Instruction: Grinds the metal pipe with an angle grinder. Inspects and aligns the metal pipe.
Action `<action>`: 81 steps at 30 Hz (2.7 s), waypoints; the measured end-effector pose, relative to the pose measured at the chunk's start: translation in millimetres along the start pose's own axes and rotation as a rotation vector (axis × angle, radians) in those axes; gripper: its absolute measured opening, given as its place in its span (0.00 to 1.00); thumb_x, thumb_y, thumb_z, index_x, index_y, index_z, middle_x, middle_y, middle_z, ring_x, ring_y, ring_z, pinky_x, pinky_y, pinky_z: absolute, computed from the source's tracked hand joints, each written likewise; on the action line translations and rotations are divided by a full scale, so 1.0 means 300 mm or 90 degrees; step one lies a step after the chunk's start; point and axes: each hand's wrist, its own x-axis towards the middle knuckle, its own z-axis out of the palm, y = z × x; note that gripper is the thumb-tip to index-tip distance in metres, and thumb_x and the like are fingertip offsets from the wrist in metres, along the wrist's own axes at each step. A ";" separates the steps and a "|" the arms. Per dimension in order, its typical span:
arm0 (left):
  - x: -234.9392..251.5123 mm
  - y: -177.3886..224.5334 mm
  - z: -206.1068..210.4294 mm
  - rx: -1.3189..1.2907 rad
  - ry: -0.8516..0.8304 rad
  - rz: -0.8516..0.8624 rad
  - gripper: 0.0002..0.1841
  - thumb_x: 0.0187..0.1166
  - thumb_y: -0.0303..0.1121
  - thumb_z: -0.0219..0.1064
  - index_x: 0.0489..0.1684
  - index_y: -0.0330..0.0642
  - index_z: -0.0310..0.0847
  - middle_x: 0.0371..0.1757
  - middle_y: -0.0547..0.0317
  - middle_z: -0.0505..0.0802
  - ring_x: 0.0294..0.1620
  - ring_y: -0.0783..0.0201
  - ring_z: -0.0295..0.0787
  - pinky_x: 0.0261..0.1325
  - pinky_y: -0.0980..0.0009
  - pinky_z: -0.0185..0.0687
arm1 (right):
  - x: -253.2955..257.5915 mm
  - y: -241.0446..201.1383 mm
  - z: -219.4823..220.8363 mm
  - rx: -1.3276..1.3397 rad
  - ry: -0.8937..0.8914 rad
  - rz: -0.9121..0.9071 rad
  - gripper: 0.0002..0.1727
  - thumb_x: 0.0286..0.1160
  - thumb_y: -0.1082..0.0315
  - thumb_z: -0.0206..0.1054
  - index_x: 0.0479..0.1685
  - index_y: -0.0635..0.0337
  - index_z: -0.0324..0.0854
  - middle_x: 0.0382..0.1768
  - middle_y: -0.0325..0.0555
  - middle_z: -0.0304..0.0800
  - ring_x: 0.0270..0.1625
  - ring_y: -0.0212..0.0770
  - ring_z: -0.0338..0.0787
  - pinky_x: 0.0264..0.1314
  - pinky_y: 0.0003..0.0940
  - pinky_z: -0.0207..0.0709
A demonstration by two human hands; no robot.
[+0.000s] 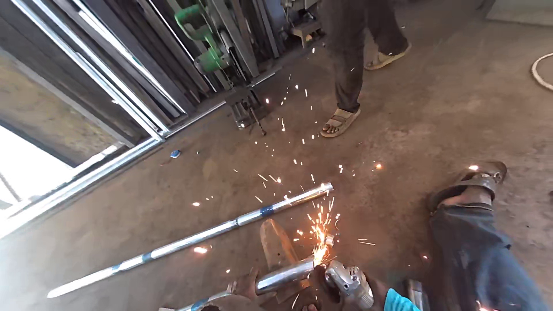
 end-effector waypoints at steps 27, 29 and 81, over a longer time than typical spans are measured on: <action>-0.043 0.025 0.055 -0.098 0.197 0.015 0.46 0.45 0.62 0.87 0.65 0.40 0.84 0.48 0.37 0.95 0.55 0.34 0.92 0.65 0.32 0.78 | -0.032 0.013 -0.004 -0.037 0.060 0.054 0.63 0.34 0.50 0.92 0.84 0.61 0.65 0.64 0.60 0.89 0.66 0.56 0.90 0.73 0.58 0.80; -0.060 0.039 0.031 -0.085 0.159 0.007 0.45 0.48 0.62 0.86 0.65 0.41 0.84 0.48 0.38 0.95 0.55 0.36 0.92 0.66 0.35 0.78 | -0.003 -0.003 -0.004 -0.014 0.082 0.055 0.62 0.33 0.53 0.91 0.83 0.61 0.66 0.64 0.59 0.89 0.67 0.55 0.89 0.73 0.57 0.80; -0.061 0.008 -0.102 -0.085 0.029 0.098 0.35 0.83 0.58 0.66 0.76 0.35 0.79 0.74 0.36 0.86 0.79 0.38 0.78 0.85 0.43 0.61 | 0.021 -0.071 0.034 -0.009 0.072 0.101 0.62 0.38 0.53 0.90 0.86 0.62 0.62 0.67 0.62 0.87 0.70 0.59 0.87 0.75 0.59 0.77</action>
